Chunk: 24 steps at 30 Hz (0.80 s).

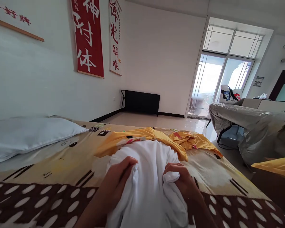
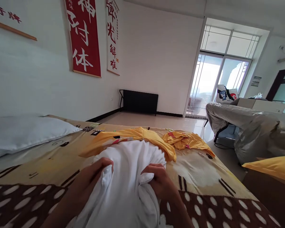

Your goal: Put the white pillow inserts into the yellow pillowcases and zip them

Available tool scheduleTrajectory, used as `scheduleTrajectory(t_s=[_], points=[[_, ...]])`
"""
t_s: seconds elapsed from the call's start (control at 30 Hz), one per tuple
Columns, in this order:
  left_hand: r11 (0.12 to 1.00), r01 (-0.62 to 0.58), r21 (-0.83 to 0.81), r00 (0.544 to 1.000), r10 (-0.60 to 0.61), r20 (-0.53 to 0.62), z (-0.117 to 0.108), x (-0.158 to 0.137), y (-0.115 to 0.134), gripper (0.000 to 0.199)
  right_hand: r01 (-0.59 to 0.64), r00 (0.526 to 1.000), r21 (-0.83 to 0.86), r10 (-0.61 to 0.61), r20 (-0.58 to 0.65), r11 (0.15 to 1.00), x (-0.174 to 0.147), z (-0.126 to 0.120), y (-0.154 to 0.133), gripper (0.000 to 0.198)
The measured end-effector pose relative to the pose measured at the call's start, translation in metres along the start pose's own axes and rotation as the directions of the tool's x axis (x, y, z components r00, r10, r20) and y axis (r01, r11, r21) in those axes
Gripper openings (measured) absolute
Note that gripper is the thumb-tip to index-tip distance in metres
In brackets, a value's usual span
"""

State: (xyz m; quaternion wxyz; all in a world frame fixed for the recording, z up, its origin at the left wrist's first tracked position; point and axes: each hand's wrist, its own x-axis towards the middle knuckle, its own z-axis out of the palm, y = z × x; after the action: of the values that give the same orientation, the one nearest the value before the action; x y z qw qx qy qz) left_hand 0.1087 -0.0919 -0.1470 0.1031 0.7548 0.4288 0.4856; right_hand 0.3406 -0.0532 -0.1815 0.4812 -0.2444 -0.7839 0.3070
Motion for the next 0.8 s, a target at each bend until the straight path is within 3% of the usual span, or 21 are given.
scheduleTrajectory(t_s=[0.1,0.2,0.33,0.47,0.57,0.7,0.8], points=[[0.994,-0.036,-0.102,0.983,0.053,0.173,0.018,0.002,0.006,0.027,0.090,0.988,-0.055,-0.082,0.134,0.994,0.005,0.014,0.001,0.019],[0.986,-0.041,-0.164,0.989,0.064,0.136,0.033,0.000,0.011,0.024,0.086,0.980,0.018,-0.088,0.180,0.996,0.010,0.021,0.002,0.021],[0.982,-0.151,-0.112,0.980,0.164,0.114,0.044,-0.005,0.011,0.024,0.124,0.974,0.172,-0.153,0.165,0.977,0.013,0.027,0.003,0.022],[0.971,-0.225,-0.080,0.969,0.232,0.089,0.048,-0.007,0.010,0.044,0.034,0.972,0.290,-0.100,0.213,0.956,0.014,0.028,0.005,0.021],[0.971,-0.238,-0.004,0.969,0.238,0.073,0.049,-0.007,0.011,0.054,0.000,0.970,0.290,-0.071,0.232,0.957,0.012,0.027,0.007,0.024],[0.974,-0.181,0.133,0.976,0.162,0.145,0.053,-0.008,0.012,0.035,0.031,0.968,0.227,-0.085,0.235,0.973,0.011,0.033,0.009,0.033],[0.975,-0.184,0.127,0.970,0.159,0.187,0.054,-0.010,0.009,0.028,0.025,0.965,0.126,-0.057,0.256,0.992,0.013,0.036,0.008,0.037]])
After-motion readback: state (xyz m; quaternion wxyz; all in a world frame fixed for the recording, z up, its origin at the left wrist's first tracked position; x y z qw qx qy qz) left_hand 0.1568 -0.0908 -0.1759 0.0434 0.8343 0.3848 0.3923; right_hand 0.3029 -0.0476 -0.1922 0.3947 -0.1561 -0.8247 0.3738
